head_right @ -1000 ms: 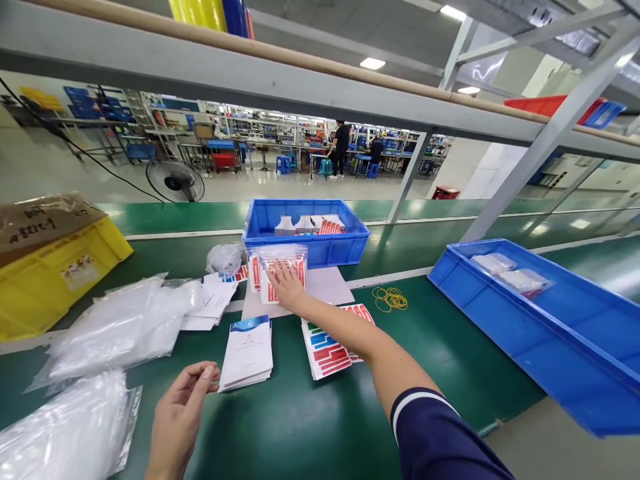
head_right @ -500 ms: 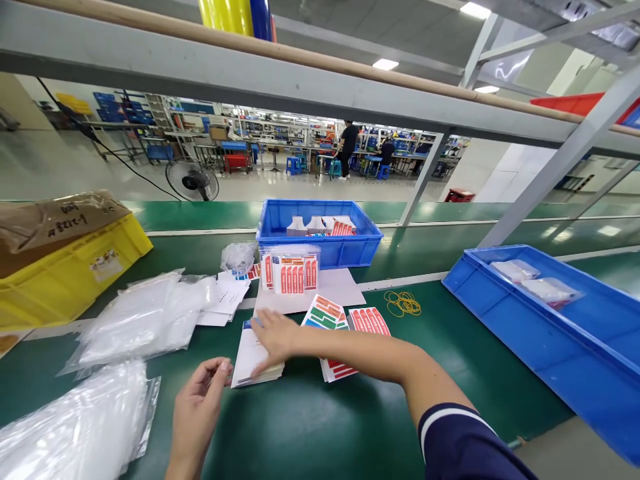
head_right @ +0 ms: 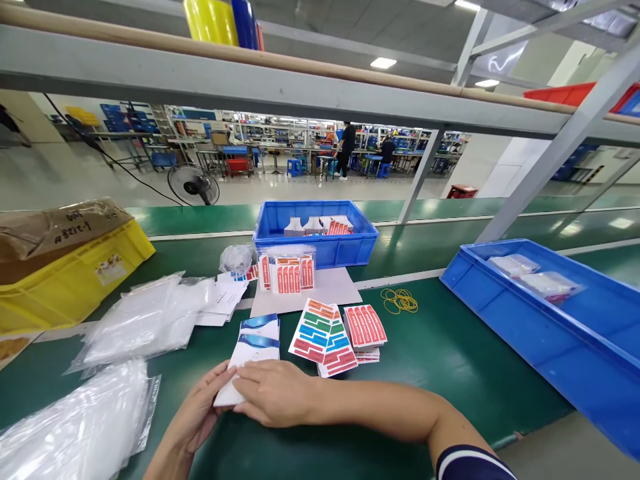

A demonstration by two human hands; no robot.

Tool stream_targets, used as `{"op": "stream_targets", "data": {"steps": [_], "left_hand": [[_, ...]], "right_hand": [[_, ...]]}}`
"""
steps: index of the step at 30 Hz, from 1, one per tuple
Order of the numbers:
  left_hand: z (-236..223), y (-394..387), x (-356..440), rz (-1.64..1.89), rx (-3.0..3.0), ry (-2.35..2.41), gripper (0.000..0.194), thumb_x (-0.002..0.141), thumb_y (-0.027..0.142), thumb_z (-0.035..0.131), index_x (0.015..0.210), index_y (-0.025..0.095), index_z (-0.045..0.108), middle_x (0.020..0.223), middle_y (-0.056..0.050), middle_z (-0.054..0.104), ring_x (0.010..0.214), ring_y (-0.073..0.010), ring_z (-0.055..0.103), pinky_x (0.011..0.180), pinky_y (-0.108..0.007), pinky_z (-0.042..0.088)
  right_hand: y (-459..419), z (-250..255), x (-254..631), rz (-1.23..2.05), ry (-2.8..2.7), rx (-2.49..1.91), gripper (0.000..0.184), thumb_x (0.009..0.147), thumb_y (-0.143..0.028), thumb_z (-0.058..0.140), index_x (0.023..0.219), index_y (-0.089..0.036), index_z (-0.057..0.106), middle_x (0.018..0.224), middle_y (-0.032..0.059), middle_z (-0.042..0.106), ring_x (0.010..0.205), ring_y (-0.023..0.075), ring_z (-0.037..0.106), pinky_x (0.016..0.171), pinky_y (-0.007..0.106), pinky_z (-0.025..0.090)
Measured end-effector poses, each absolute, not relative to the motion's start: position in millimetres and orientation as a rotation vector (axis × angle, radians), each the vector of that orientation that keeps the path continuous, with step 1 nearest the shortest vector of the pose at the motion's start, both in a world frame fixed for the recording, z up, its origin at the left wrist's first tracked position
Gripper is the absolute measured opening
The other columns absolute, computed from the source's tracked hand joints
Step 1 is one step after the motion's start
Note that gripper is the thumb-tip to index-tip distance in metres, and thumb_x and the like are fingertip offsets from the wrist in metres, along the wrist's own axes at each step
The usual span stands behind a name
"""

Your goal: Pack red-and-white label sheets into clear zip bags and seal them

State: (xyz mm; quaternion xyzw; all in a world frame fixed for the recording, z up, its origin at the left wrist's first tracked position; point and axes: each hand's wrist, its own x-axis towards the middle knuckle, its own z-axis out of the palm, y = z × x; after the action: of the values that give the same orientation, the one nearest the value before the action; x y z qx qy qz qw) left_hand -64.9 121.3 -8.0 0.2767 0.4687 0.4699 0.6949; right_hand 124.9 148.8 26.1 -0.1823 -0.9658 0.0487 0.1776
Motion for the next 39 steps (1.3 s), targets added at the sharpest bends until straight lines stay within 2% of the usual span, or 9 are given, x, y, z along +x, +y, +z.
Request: {"op": "stream_targets", "data": {"steps": [4,7,9,12,14,19,22,27,39], "left_hand": [[-6,121,-62,1.166,0.522,1.014,0.051,0.075,0.026,0.072,0.122,0.016,0.054,0.104,-0.008,0.069,0.086,-0.0202,0.067,0.071,-0.026,0.054],[-4,122,-60,1.205,0.467,1.043,0.058,0.074,0.022,0.072,0.128,0.018,0.051,0.110,-0.010,0.068,0.093,-0.0240,0.067,0.076,-0.030,0.055],[-4,122,-58,1.252,0.431,1.038,0.060,0.074,0.020,0.070,0.130,0.019,0.050,0.113,-0.010,0.067,0.096,-0.0257,0.066,0.075,-0.031,0.056],[-8,123,-53,1.304,0.388,1.061,0.057,0.075,0.020,0.067,0.130,0.020,0.051,0.114,-0.009,0.066,0.096,-0.0260,0.066,0.071,-0.031,0.057],[-13,123,-49,1.317,0.388,1.063,0.056,0.075,0.021,0.068,0.128,0.020,0.052,0.114,-0.008,0.067,0.097,-0.0254,0.066,0.074,-0.031,0.056],[-25,123,-34,1.409,0.328,1.002,0.053,0.073,0.015,0.068,0.124,0.016,0.053,0.121,-0.009,0.063,0.110,-0.0243,0.060,0.090,-0.029,0.050],[-26,119,-19,1.427,0.194,0.964,0.050,0.078,0.017,0.065,0.125,0.014,0.052,0.124,-0.011,0.061,0.112,-0.0255,0.059,0.092,-0.031,0.049],[-16,109,0,1.308,0.301,0.798,0.062,0.072,0.027,0.075,0.126,0.009,0.051,0.111,-0.017,0.066,0.103,-0.0314,0.063,0.089,-0.039,0.051],[5,115,-18,0.979,0.260,1.239,0.071,0.070,0.019,0.075,0.134,0.023,0.043,0.084,-0.004,0.072,0.066,-0.0222,0.069,0.052,-0.028,0.057]], "right_hand": [[182,48,160,0.339,-2.466,-0.846,0.049,0.093,-0.038,0.047,0.134,-0.012,0.043,0.136,0.0117,0.047,0.130,0.0205,0.039,0.111,0.035,0.030],[231,49,195,0.554,-2.300,-1.254,0.067,0.076,-0.038,0.069,0.132,-0.009,0.046,0.140,0.0188,0.040,0.133,0.0315,0.031,0.111,0.048,0.024],[257,45,215,0.656,-2.276,-1.335,0.055,0.068,-0.034,0.074,0.115,-0.009,0.059,0.130,0.0200,0.050,0.125,0.0357,0.040,0.105,0.051,0.031],[271,44,229,0.809,-2.228,-1.321,0.021,0.077,-0.032,0.064,0.086,-0.013,0.064,0.108,0.0123,0.063,0.103,0.0268,0.058,0.091,0.040,0.045],[266,52,229,0.920,-2.192,-1.264,0.024,0.085,-0.036,0.054,0.083,-0.013,0.061,0.088,0.0073,0.064,0.081,0.0185,0.061,0.071,0.029,0.049],[231,81,199,1.308,-2.134,-0.979,0.035,0.088,-0.048,0.049,0.084,-0.013,0.055,0.056,-0.0049,0.044,0.047,0.0065,0.039,0.043,0.017,0.027],[209,75,164,1.305,-2.090,-0.893,0.027,0.088,-0.040,0.052,0.080,-0.014,0.056,0.064,-0.0019,0.053,0.056,0.0085,0.047,0.052,0.019,0.035],[195,49,131,0.492,-2.236,-0.926,0.011,0.088,-0.022,0.053,0.096,-0.017,0.060,0.094,0.0059,0.063,0.093,0.0213,0.055,0.083,0.035,0.042],[198,62,323,0.142,-2.629,-1.212,0.054,0.078,-0.040,0.068,0.119,-0.009,0.050,0.135,0.0185,0.045,0.130,0.0279,0.038,0.108,0.041,0.033]]}}
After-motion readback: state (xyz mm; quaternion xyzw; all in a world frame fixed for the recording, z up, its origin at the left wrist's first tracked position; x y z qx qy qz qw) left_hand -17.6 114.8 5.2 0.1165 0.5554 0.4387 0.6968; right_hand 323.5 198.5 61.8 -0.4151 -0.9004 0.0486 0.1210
